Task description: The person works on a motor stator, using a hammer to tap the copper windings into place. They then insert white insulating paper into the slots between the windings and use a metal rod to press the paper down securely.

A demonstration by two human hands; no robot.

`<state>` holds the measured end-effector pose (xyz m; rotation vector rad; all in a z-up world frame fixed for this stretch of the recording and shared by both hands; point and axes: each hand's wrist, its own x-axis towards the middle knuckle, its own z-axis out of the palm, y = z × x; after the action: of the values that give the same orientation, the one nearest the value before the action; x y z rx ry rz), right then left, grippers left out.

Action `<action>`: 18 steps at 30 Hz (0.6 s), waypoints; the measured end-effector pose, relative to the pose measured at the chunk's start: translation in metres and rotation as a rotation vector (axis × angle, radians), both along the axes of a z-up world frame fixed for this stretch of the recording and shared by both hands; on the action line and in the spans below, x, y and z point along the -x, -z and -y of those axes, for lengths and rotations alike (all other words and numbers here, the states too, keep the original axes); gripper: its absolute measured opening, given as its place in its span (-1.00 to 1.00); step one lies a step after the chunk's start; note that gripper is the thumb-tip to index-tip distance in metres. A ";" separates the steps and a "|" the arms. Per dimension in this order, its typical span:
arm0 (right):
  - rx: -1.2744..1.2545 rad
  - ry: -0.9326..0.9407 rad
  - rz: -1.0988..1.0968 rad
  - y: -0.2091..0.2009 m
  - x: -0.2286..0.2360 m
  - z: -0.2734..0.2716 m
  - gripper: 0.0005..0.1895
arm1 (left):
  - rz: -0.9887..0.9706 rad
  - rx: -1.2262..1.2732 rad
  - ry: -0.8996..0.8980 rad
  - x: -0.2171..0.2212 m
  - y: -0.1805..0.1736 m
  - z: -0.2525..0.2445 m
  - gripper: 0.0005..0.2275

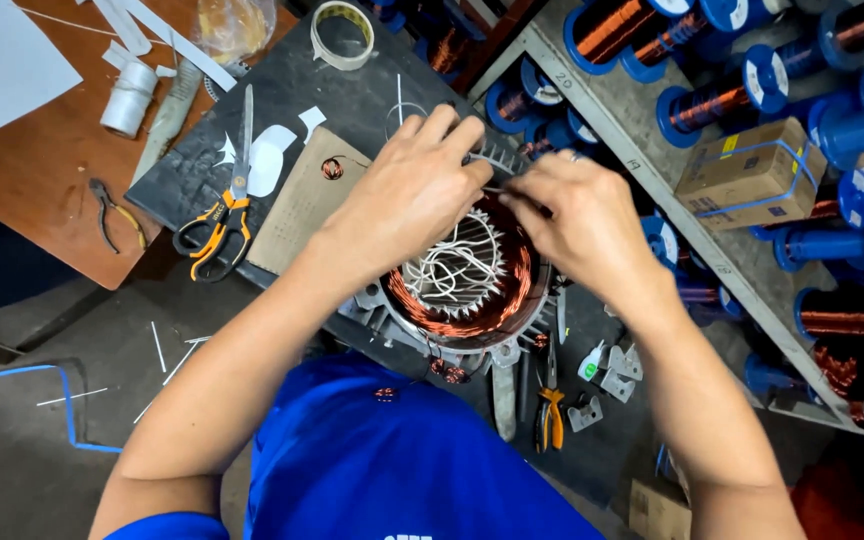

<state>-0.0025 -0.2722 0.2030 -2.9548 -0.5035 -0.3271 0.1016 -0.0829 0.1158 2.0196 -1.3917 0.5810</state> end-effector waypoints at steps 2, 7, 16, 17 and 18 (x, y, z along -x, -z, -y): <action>0.051 -0.010 -0.024 -0.010 -0.002 0.000 -0.96 | -0.034 -0.004 0.031 -0.002 -0.009 0.000 -0.93; 0.144 0.016 -0.229 -0.017 -0.008 0.003 -0.78 | -0.285 -0.305 0.149 -0.006 -0.036 0.006 -0.87; 0.167 0.083 -0.341 -0.034 -0.013 -0.016 -0.88 | -0.062 -0.301 0.101 -0.004 -0.027 0.008 -0.81; 0.170 0.081 -0.342 -0.025 -0.011 -0.011 -0.88 | -0.064 -0.299 0.099 -0.004 -0.026 0.008 -0.81; 0.225 0.054 -0.274 -0.017 -0.010 -0.005 -0.94 | -0.023 -0.280 0.094 -0.004 -0.026 0.008 -0.87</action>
<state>0.0071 -0.2668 0.2197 -3.1613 -0.4511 0.1402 0.1056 -0.0904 0.1413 2.1530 -1.6185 0.3346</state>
